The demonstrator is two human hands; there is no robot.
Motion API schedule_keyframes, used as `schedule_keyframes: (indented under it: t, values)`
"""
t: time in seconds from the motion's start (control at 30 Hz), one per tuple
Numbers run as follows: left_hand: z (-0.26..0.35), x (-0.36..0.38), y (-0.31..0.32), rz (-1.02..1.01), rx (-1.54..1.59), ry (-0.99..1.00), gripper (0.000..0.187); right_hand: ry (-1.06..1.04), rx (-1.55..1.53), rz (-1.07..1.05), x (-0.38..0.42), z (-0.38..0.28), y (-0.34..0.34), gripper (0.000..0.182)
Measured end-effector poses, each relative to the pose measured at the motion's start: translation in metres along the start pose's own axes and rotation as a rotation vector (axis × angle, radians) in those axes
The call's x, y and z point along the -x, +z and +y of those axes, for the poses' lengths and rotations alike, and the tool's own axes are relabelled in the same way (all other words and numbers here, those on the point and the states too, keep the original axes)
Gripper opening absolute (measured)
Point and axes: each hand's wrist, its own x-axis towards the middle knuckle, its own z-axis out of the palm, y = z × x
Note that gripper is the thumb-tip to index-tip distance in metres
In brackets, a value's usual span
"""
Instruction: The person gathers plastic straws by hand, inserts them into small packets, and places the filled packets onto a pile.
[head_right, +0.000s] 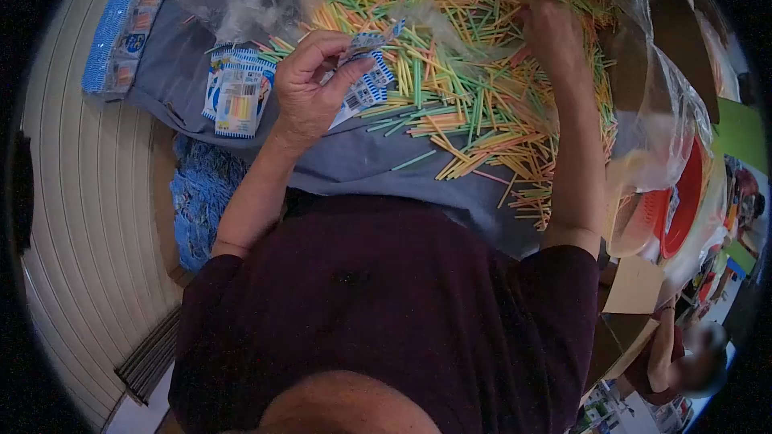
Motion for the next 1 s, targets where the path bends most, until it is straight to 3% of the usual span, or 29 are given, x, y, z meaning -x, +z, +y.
schedule_keyframes:
  t: [0.03,0.07,0.13,0.27,0.37,0.43,0.47,0.53,0.77,1.0]
  values:
    - [0.003,0.000,0.000,-0.014,-0.058,0.017,0.019,0.072,-0.196,0.084,0.002,-0.004,-0.004,0.018]
    - [0.005,-0.001,0.000,-0.016,-0.055,0.019,0.019,0.074,-0.193,0.086,0.002,-0.005,-0.004,0.018]
    - [0.007,-0.003,0.000,-0.052,-0.169,0.106,0.018,0.075,-0.332,0.285,0.003,-0.006,-0.006,0.013]
    - [0.003,-0.003,0.004,-0.068,-0.179,0.023,0.015,0.043,-0.428,0.344,0.005,-0.009,-0.006,0.012]
    - [-0.003,-0.003,0.005,-0.127,-0.209,0.007,0.012,0.144,-0.610,0.339,0.009,-0.009,-0.006,0.010]
    - [0.000,-0.004,0.007,-0.097,-0.042,-0.103,0.010,0.256,-1.174,0.101,0.010,-0.008,-0.011,0.006]
    - [-0.002,-0.003,0.008,-0.097,-0.045,-0.106,0.010,0.257,-1.178,0.099,0.011,-0.011,-0.013,0.006]
    - [-0.008,-0.003,0.010,-0.031,0.162,-0.265,0.010,0.156,-1.472,0.155,0.014,-0.035,-0.029,0.004]
    - [-0.010,-0.008,0.018,-0.014,0.072,-0.196,0.014,-0.006,-1.611,0.164,0.005,-0.102,-0.061,0.005]
    - [-0.011,-0.006,0.012,0.027,0.140,-0.251,0.017,-0.100,-1.376,0.196,-0.001,-0.110,-0.066,0.010]
